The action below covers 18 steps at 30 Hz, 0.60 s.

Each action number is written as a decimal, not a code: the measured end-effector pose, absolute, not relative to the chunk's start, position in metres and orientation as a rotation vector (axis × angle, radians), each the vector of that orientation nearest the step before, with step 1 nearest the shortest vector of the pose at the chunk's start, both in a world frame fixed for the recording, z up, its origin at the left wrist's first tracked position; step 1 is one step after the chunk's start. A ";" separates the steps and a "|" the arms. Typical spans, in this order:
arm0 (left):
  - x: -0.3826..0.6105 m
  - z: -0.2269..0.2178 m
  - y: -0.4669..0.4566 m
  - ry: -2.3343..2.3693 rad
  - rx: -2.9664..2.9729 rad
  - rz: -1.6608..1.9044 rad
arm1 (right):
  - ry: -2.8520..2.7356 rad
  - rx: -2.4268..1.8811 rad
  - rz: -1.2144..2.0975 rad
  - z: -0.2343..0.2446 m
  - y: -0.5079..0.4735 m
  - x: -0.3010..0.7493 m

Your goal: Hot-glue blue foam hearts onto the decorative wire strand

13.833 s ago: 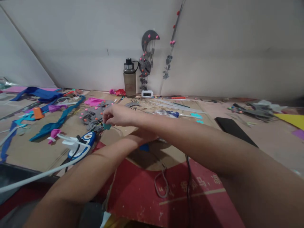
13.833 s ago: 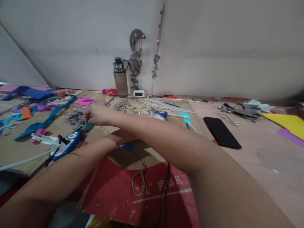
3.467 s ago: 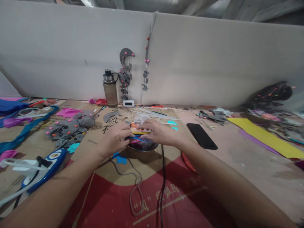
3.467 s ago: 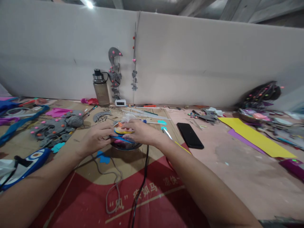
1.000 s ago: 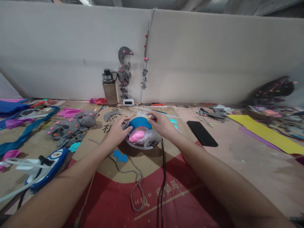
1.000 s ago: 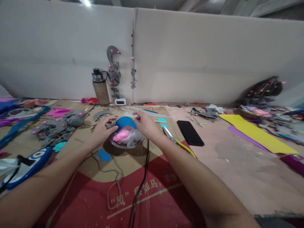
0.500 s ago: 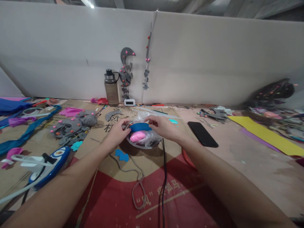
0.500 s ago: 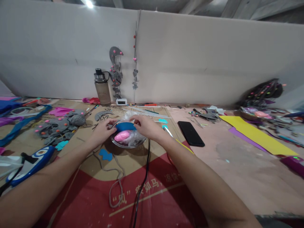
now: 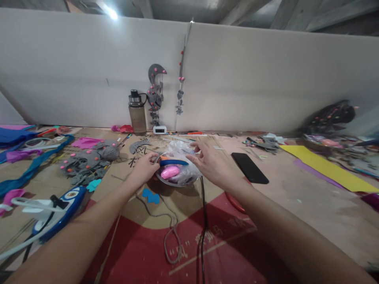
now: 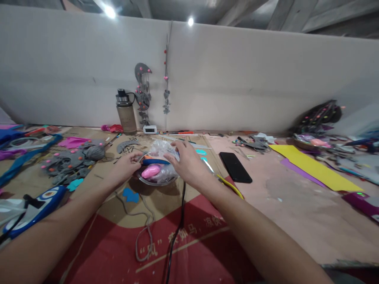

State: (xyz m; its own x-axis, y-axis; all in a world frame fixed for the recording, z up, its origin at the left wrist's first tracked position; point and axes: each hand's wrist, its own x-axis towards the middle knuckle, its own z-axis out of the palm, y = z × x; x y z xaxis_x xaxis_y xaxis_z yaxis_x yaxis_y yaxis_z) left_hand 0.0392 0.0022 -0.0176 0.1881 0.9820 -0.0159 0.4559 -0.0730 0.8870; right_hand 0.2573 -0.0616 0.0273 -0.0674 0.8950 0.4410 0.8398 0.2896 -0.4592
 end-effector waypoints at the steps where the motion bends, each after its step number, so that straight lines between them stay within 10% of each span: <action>1: 0.039 -0.017 0.002 1.399 1.684 0.828 | -1.886 -1.556 0.080 0.023 -0.066 0.257; 18: 0.033 -0.011 0.008 1.446 1.772 1.057 | -2.553 -1.578 -0.376 0.008 -0.092 0.228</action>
